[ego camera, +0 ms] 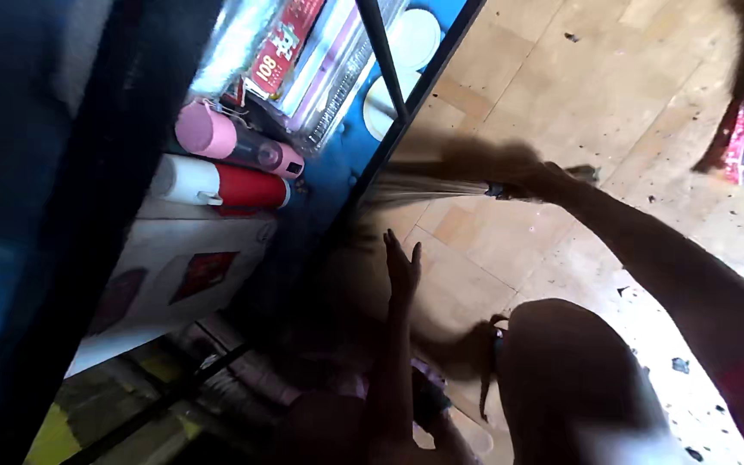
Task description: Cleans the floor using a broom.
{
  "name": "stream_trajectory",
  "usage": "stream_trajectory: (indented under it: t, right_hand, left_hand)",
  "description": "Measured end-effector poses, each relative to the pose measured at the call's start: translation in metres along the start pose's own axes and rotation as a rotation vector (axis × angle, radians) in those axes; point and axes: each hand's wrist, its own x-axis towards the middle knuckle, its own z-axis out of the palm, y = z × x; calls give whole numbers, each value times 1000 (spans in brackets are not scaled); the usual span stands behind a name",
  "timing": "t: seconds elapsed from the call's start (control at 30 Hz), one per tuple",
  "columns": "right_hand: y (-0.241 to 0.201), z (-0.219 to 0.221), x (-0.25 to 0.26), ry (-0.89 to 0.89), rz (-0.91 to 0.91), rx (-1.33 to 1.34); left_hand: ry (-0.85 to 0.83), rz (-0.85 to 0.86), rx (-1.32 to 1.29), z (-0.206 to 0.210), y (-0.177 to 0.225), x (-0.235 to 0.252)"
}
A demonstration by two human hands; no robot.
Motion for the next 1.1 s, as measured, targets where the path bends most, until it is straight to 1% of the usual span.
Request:
stream_trajectory:
  t: [0.03, 0.07, 0.1, 0.17, 0.23, 0.27, 0.33, 0.37, 0.4, 0.43, 0.5, 0.57, 0.6, 0.63, 0.7, 0.73, 0.8, 0.83, 0.9, 0.97, 1.0, 1.07, 1.1]
  right_hand:
    - [-10, -14, -16, -28, 105, 40]
    - [-14, -18, -33, -62, 191, 72]
    - [-16, -13, -51, -81, 239, 108]
    - [-23, 0, -84, -140, 225, 150]
    - [-42, 15, -94, -204, 135, 191]
    - [-53, 30, -88, -234, 107, 245]
    - [-71, 67, -61, -286, 124, 400]
    - [-78, 74, -46, -309, 85, 375]
    - [-84, 72, -32, -302, 0, 297]
    - [-91, 61, -22, -294, -42, 250]
    - [-93, 41, -12, -222, -96, 162]
    - [-73, 29, -14, -184, -125, 90]
    - [-61, 24, -19, -157, -158, 73]
    - [-51, 17, -27, -121, -200, 54]
    - [-40, 8, -43, -129, -223, -6]
    - [-37, 5, -50, -152, -214, -28]
    - [-30, 6, -61, -159, -212, -58]
    - [-27, 9, -66, -138, -218, -64]
    - [-28, 10, -76, -153, -195, -57]
    - [-33, 7, -84, -221, -120, -48]
    - [-27, 14, -88, -194, -128, -46]
    - [-5, 38, -92, -42, -248, -52]
    - [0, 42, -91, -4, -283, -50]
  left_hand:
    - [-39, 19, 6, -2, 5, -1]
    - [-57, 29, 24, -5, 10, -5]
    - [-63, 33, 34, -6, 13, -12]
    - [-37, 56, 27, -5, 19, -30]
    - [65, 171, -1, -2, 31, -47]
    - [137, 250, -13, -2, 37, -54]
    - [266, 419, -37, -6, 51, -61]
    - [309, 497, -46, -11, 59, -60]
    - [342, 566, -42, -20, 67, -58]
    - [372, 622, -24, -30, 74, -57]
    - [382, 666, 91, -54, 79, -55]
    - [302, 639, 294, -70, 71, -42]
    - [213, 621, 387, -74, 63, -31]
    - [113, 614, 454, -74, 55, -19]
    - [-70, 602, 527, -65, 39, 5]
    - [-111, 580, 543, -59, 32, 14]
    - [-51, 522, 554, -48, 17, 24]
    - [-16, 446, 572, -45, 9, 22]
    - [85, 317, 609, -37, -14, 8]
    - [172, 256, 610, -24, -34, -12]
    - [218, 248, 588, -16, -40, -22]
    - [305, 240, 518, -4, -47, -37]
    - [336, 223, 501, 0, -47, -42]
